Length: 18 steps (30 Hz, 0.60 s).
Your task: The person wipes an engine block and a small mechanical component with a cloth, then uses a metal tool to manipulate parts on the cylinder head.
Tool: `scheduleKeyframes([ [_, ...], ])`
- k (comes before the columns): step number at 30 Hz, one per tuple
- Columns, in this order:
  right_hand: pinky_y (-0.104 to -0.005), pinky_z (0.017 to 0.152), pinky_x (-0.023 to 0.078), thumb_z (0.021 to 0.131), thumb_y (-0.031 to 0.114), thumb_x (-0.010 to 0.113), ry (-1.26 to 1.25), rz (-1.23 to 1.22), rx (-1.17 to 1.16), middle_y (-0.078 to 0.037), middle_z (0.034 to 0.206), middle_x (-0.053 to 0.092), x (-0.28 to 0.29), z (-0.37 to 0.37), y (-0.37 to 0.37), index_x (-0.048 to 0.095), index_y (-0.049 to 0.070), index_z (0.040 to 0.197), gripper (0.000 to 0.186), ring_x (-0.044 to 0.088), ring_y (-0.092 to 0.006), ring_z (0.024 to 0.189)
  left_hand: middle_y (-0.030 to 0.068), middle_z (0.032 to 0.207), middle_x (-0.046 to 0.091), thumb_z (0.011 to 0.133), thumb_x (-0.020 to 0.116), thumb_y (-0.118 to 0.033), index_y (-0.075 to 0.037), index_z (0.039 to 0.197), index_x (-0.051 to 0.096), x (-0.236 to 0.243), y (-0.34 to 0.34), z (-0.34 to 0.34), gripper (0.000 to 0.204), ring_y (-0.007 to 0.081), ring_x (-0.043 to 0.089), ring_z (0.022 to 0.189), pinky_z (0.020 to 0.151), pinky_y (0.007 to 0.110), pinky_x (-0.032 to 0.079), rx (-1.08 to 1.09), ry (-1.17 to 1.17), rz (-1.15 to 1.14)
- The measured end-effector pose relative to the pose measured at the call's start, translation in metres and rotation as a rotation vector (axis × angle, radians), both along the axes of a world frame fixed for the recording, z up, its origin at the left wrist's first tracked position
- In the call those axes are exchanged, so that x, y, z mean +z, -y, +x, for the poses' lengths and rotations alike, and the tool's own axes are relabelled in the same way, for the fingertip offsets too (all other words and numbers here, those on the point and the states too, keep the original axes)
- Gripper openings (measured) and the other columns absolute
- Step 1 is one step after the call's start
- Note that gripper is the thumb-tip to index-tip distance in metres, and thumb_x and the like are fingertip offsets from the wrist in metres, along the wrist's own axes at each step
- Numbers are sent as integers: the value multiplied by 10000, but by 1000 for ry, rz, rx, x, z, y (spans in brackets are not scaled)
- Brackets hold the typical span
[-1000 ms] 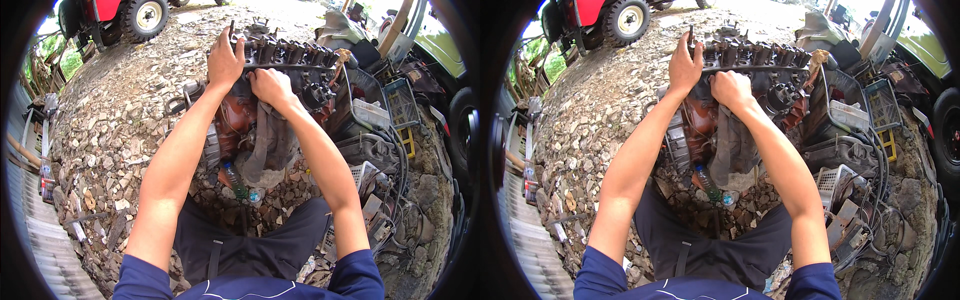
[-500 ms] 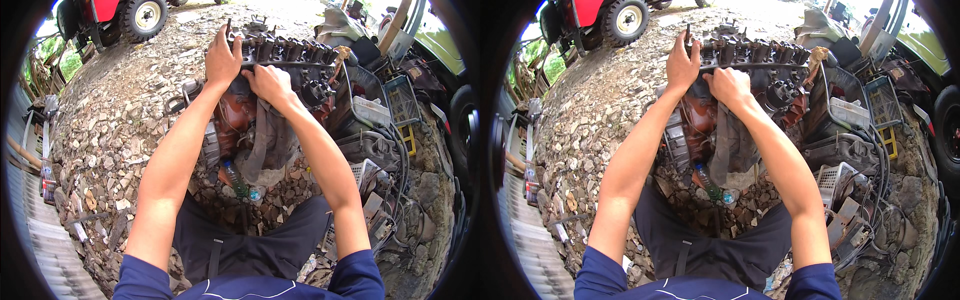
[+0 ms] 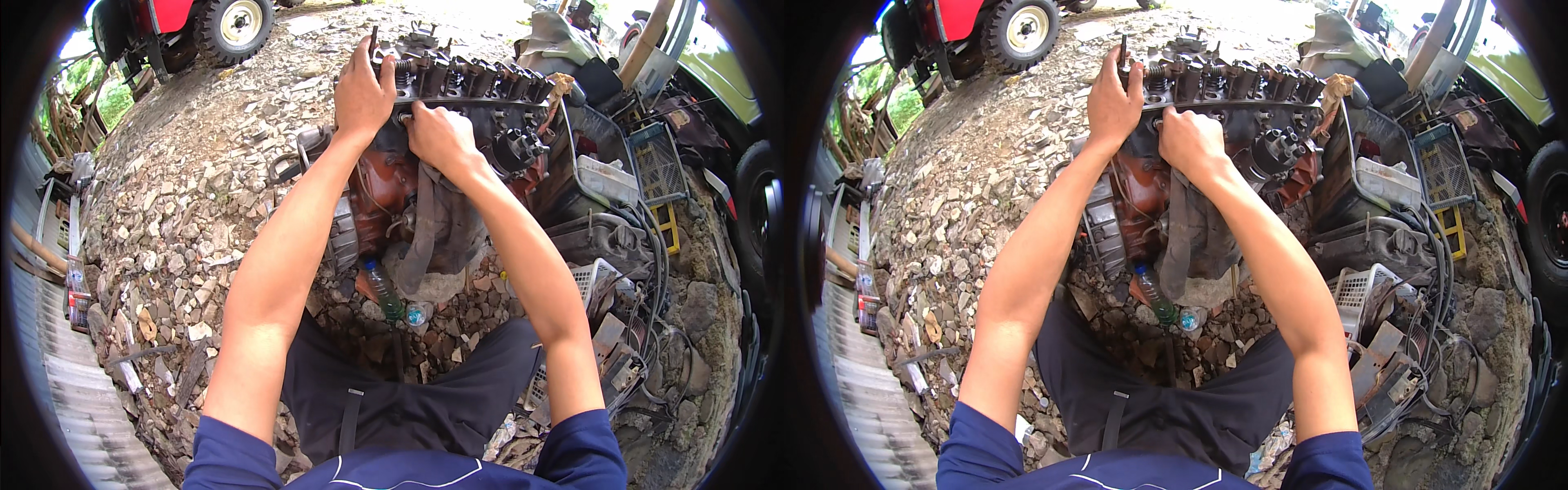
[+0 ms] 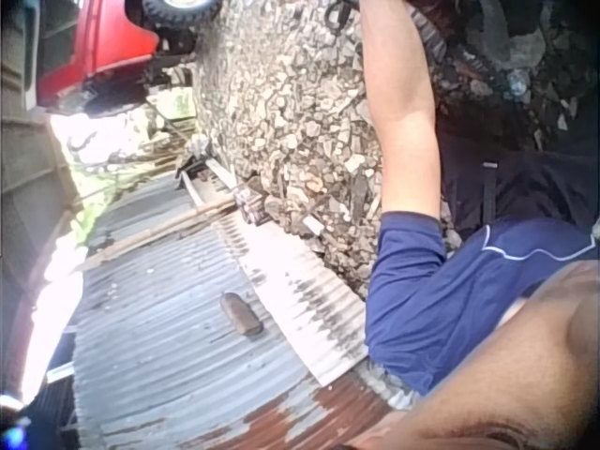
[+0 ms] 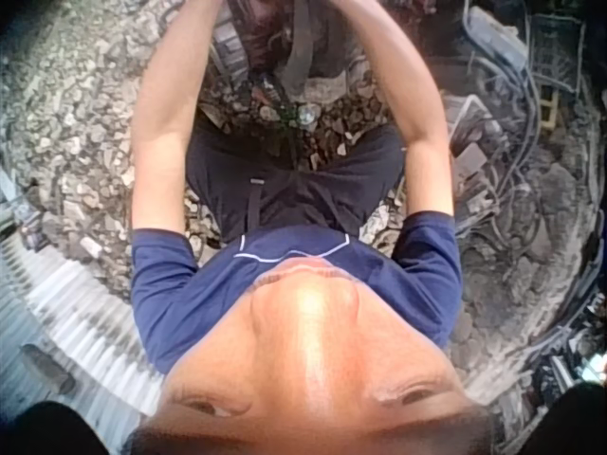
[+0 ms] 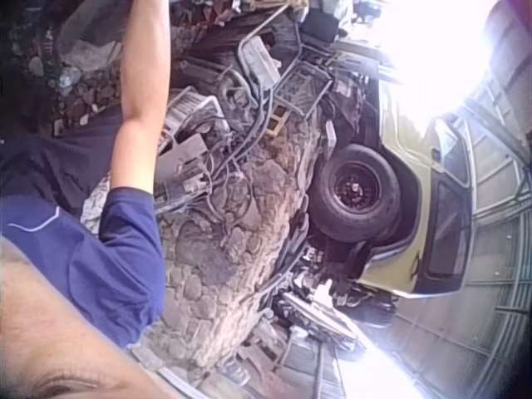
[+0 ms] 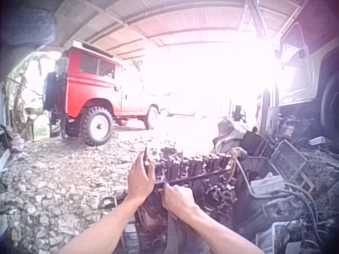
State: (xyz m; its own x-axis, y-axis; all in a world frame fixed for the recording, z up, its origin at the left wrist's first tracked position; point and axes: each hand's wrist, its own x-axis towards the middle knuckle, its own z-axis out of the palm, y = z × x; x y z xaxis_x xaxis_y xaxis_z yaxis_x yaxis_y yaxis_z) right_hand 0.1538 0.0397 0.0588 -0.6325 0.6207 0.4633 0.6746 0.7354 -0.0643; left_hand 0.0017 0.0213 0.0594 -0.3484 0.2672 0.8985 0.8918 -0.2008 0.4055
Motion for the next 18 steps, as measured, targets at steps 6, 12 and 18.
scheduleKeyframes([
  [6,-480,696,574,953,323,549,5,-80,-34,-244,781,699,6,-6,0,724,-6,829,393,710,-401,749,280,1127,642,977,542,-321,15,1345,463,0,1,-1,504,454,623,1035,884,500,503,2,8,-10],
  [12,-496,737,560,963,404,532,12,-46,-24,-270,835,692,3,-3,0,726,3,870,455,695,-421,816,285,1150,634,973,547,-325,15,1347,463,1,0,1,512,453,618,1051,894,498,502,-11,13,-9],
  [18,-498,729,559,942,392,562,43,-144,-70,-266,826,693,16,-7,5,722,1,876,427,695,-425,811,282,1164,631,973,546,-323,16,1348,463,0,2,-1,512,450,616,1061,910,496,497,-4,18,-21],
])
